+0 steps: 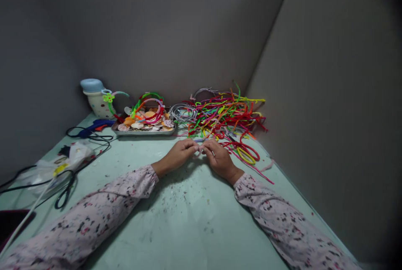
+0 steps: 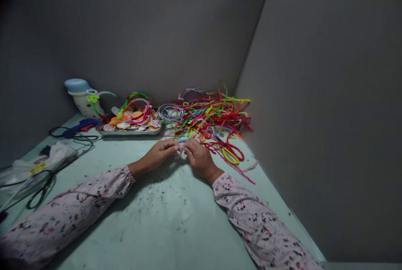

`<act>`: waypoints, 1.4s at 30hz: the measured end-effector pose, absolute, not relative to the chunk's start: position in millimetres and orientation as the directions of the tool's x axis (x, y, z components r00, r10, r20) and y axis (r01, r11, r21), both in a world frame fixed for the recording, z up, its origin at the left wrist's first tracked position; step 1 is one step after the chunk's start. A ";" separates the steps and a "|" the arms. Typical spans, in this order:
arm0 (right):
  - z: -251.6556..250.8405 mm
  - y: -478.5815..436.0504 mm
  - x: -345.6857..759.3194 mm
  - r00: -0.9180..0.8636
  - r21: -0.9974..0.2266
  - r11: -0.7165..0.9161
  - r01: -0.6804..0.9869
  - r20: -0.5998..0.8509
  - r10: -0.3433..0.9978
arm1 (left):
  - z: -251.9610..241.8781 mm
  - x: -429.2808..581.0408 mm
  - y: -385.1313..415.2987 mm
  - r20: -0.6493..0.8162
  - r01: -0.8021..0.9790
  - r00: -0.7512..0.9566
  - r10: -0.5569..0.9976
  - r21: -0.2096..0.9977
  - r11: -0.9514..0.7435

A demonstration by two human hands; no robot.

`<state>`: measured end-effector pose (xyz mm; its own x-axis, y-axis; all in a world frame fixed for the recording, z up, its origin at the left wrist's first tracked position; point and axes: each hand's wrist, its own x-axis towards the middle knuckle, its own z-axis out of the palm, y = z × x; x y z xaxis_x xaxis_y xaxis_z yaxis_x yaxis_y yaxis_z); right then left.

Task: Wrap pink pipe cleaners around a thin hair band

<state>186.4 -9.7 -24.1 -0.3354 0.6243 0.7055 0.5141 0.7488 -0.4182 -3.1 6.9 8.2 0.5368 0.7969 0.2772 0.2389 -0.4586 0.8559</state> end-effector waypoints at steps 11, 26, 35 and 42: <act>-25.0 -10.1 187.2 -0.344 -0.413 0.755 0.509 0.707 0.618 | 0.1 -3.1 8.3 0.259 0.194 0.573 0.777 0.879 -0.436; -26.5 -7.6 188.3 -0.020 -0.656 0.618 0.433 0.678 0.735 | 5.3 -6.5 -0.3 0.651 0.418 0.108 0.751 0.656 -0.629; -25.9 -9.9 189.6 0.008 -0.630 0.620 0.467 0.704 0.710 | -14.0 4.8 8.2 0.156 -0.019 0.359 0.920 0.987 -0.160; -23.9 -9.9 187.9 -0.091 -0.515 0.668 0.537 0.752 0.653 | -9.3 -3.5 17.0 -0.007 -0.384 0.446 0.895 0.902 0.198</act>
<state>187.9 -9.9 -23.9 -0.0910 0.6529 0.7520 0.5366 0.6683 -0.5152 -3.5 17.0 -9.3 0.4456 0.8952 -0.0067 -0.3840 0.1979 0.9019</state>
